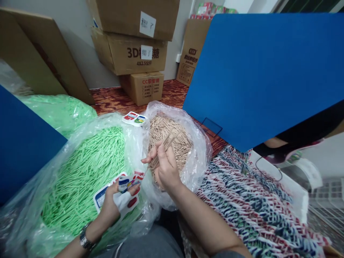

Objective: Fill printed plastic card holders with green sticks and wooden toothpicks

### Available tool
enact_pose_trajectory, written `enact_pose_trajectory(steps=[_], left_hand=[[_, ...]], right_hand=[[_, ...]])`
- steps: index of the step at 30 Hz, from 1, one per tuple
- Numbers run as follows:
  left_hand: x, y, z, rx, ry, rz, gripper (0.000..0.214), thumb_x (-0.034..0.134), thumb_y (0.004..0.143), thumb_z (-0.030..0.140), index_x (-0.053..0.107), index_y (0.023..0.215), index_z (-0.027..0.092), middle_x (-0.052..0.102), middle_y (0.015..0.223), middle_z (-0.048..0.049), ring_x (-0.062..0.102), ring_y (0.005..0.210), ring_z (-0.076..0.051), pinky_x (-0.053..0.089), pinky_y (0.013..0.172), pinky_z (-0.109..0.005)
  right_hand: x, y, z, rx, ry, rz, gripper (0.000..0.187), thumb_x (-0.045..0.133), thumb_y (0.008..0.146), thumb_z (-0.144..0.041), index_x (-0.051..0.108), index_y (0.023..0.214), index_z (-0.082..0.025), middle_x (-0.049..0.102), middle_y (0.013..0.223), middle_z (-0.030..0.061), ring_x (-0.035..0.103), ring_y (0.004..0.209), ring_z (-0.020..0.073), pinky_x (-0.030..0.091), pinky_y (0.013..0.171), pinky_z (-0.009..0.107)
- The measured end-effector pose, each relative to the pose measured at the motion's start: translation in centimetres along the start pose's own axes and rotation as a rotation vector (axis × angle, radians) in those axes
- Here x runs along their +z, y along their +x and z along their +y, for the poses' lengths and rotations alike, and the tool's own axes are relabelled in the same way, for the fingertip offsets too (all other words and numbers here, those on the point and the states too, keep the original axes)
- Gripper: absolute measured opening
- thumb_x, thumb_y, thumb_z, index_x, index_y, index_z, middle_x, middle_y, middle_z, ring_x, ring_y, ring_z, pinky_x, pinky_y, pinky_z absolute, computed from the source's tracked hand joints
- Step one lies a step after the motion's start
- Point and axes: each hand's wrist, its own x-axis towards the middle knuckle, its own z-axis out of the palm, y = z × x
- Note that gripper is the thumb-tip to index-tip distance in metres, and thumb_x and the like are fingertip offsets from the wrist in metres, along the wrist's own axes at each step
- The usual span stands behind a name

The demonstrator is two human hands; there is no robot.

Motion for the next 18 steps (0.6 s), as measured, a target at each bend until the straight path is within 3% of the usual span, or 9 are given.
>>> enact_pose_trajectory(steps=[7, 12, 18], left_hand=[[0.0, 0.2, 0.9, 0.27, 0.37, 0.034, 0.026, 0.061, 0.081, 0.03, 0.057, 0.059, 0.016, 0.052, 0.06, -0.0005, 0.049, 0.06, -0.017, 0.038, 0.058, -0.026], [0.2, 0.0, 1.5, 0.335, 0.419, 0.035, 0.024, 0.057, 0.084, 0.027, 0.056, 0.062, 0.016, 0.053, 0.063, -0.002, 0.05, 0.062, -0.017, 0.037, 0.06, -0.027], [0.3, 0.0, 0.9, 0.416, 0.434, 0.054, 0.023, 0.058, 0.084, 0.025, 0.057, 0.064, 0.015, 0.051, 0.061, -0.0007, 0.048, 0.06, -0.017, 0.035, 0.058, -0.028]], right_hand=[[0.0, -1.2, 2.1, -0.099, -0.191, -0.084, 0.015, 0.043, 0.093, -0.039, 0.045, 0.097, -0.025, 0.049, 0.073, -0.0041, 0.057, 0.066, 0.0114, 0.053, 0.076, 0.036], [-0.2, -2.4, 2.9, -0.161, -0.441, -0.101, 0.015, 0.038, 0.096, -0.036, 0.045, 0.098, -0.023, 0.057, 0.08, -0.0005, 0.06, 0.087, 0.0152, 0.046, 0.088, 0.037], [-0.1, -2.8, 3.5, -0.179, -0.488, -0.032, 0.018, 0.031, 0.098, -0.034, 0.045, 0.098, -0.022, 0.057, 0.076, -0.001, 0.059, 0.098, 0.0165, 0.042, 0.092, 0.038]])
